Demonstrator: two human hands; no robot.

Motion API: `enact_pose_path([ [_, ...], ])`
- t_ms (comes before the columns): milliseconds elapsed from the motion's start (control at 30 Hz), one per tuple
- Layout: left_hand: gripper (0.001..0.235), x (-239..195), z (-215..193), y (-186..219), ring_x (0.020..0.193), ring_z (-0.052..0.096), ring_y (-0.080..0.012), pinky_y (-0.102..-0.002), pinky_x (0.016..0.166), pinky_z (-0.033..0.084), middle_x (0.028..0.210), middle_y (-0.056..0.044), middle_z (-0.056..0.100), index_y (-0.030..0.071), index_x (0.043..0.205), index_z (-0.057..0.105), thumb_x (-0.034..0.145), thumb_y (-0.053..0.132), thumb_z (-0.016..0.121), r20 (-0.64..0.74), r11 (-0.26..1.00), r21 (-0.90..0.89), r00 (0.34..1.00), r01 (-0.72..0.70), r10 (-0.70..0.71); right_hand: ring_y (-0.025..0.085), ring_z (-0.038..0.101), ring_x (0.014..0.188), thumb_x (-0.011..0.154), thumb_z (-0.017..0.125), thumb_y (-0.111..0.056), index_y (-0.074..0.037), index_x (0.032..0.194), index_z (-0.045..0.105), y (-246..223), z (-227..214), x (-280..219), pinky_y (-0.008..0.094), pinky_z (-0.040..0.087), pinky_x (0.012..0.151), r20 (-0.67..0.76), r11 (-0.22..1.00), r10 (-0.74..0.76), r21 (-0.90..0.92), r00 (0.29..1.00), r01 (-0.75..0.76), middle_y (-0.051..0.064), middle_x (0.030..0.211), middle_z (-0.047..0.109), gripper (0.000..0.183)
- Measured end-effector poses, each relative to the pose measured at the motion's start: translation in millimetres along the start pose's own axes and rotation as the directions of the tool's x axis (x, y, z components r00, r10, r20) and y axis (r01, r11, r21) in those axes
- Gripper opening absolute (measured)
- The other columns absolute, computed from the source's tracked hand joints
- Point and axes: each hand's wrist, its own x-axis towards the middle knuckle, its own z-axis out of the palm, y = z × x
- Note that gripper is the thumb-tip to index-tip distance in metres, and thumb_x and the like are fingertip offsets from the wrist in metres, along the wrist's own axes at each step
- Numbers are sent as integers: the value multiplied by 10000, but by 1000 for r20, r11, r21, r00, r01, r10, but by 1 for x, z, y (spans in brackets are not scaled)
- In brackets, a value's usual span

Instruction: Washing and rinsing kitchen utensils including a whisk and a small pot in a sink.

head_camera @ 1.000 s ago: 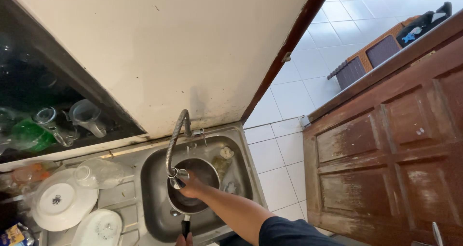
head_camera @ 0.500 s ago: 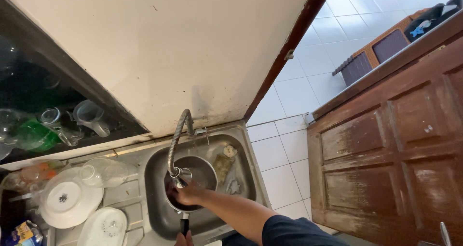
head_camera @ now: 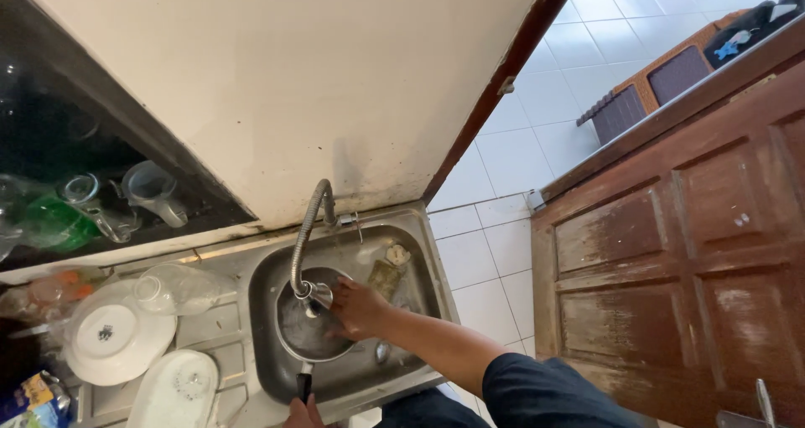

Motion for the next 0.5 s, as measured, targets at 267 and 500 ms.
enact_pose_path([
  [267, 280, -62, -133, 43, 806, 792, -210, -340, 662, 639, 807, -38, 769, 183, 981, 562, 1084, 373, 384, -89, 979, -202, 994, 38, -57, 432, 530, 522, 1101, 224, -387, -34, 640, 446, -62, -40, 32, 550, 456, 632, 695, 652, 201, 431, 690, -624, 189, 530, 489, 622],
  [500, 245, -67, -119, 35, 710, 776, -234, -354, 587, 633, 786, -53, 756, 97, 1069, 576, 1076, 274, 407, -148, 986, -163, 989, -22, -3, 294, 541, 1336, 1040, 669, -274, -19, 1355, 644, -118, 35, 29, 496, 379, 1178, 729, -461, 621, 636, 286, -619, 171, 1399, 622, 406],
])
